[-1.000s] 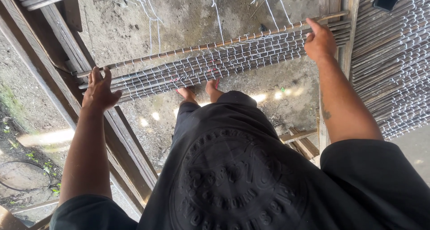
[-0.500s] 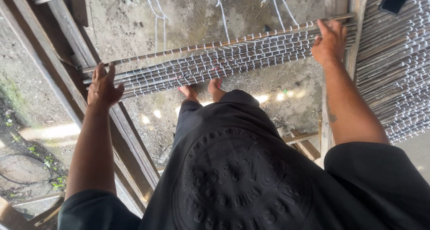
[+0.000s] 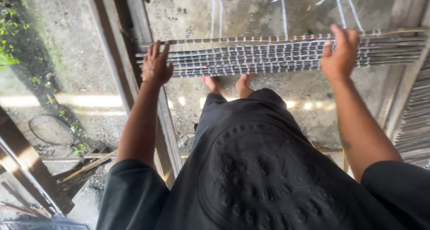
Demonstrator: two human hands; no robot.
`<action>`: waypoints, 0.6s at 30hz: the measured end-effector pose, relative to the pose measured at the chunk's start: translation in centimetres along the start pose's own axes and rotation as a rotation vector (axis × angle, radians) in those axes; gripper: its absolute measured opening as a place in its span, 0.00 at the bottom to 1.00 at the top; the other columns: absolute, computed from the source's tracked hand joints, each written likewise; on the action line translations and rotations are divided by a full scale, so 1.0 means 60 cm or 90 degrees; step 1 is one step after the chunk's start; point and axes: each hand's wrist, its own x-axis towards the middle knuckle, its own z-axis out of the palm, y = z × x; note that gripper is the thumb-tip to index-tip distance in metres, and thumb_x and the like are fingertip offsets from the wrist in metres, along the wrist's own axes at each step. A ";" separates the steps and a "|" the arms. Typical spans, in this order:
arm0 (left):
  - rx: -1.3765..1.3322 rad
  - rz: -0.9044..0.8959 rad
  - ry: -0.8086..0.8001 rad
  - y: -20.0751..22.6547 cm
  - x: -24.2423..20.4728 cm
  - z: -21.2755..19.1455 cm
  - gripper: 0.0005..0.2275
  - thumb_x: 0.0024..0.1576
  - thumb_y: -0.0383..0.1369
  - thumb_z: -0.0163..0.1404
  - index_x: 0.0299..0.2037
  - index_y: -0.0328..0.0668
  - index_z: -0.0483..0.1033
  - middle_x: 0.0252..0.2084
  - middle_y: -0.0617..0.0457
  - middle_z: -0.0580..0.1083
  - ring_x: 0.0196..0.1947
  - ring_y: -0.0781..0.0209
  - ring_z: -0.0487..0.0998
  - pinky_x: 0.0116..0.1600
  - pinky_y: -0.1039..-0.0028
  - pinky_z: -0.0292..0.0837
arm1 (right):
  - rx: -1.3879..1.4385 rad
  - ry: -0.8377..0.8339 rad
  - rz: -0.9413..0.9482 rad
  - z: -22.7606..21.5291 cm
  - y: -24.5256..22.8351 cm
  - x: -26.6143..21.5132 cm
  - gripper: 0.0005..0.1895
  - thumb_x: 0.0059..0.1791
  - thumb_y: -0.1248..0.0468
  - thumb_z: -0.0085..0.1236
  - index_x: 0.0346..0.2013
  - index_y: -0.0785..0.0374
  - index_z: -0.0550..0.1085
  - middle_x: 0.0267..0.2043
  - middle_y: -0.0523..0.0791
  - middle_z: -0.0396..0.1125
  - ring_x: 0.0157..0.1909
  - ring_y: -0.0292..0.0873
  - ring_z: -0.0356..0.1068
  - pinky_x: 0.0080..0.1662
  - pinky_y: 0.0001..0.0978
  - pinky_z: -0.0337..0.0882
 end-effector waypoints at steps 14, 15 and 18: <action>0.149 0.012 -0.080 -0.010 0.017 0.010 0.34 0.65 0.31 0.39 0.77 0.70 0.32 0.76 0.29 0.41 0.73 0.28 0.46 0.71 0.38 0.53 | 0.133 -0.408 -0.149 0.224 -0.541 0.017 0.30 0.54 0.67 0.50 0.72 0.59 0.62 0.62 0.50 0.65 0.48 0.57 0.72 0.33 0.52 0.72; 0.199 0.031 -0.057 -0.012 0.022 0.019 0.34 0.65 0.32 0.41 0.77 0.69 0.33 0.74 0.28 0.44 0.71 0.27 0.51 0.68 0.37 0.59 | 0.124 -0.410 -0.134 0.231 -0.557 0.018 0.31 0.53 0.68 0.52 0.72 0.60 0.61 0.68 0.51 0.65 0.54 0.59 0.72 0.40 0.55 0.75; 0.202 0.050 -0.035 -0.026 0.032 0.039 0.33 0.66 0.33 0.41 0.77 0.67 0.34 0.73 0.27 0.44 0.70 0.25 0.54 0.67 0.37 0.59 | 0.085 -0.426 -0.074 0.249 -0.585 0.014 0.35 0.54 0.68 0.54 0.75 0.59 0.55 0.63 0.51 0.68 0.33 0.45 0.72 0.26 0.37 0.73</action>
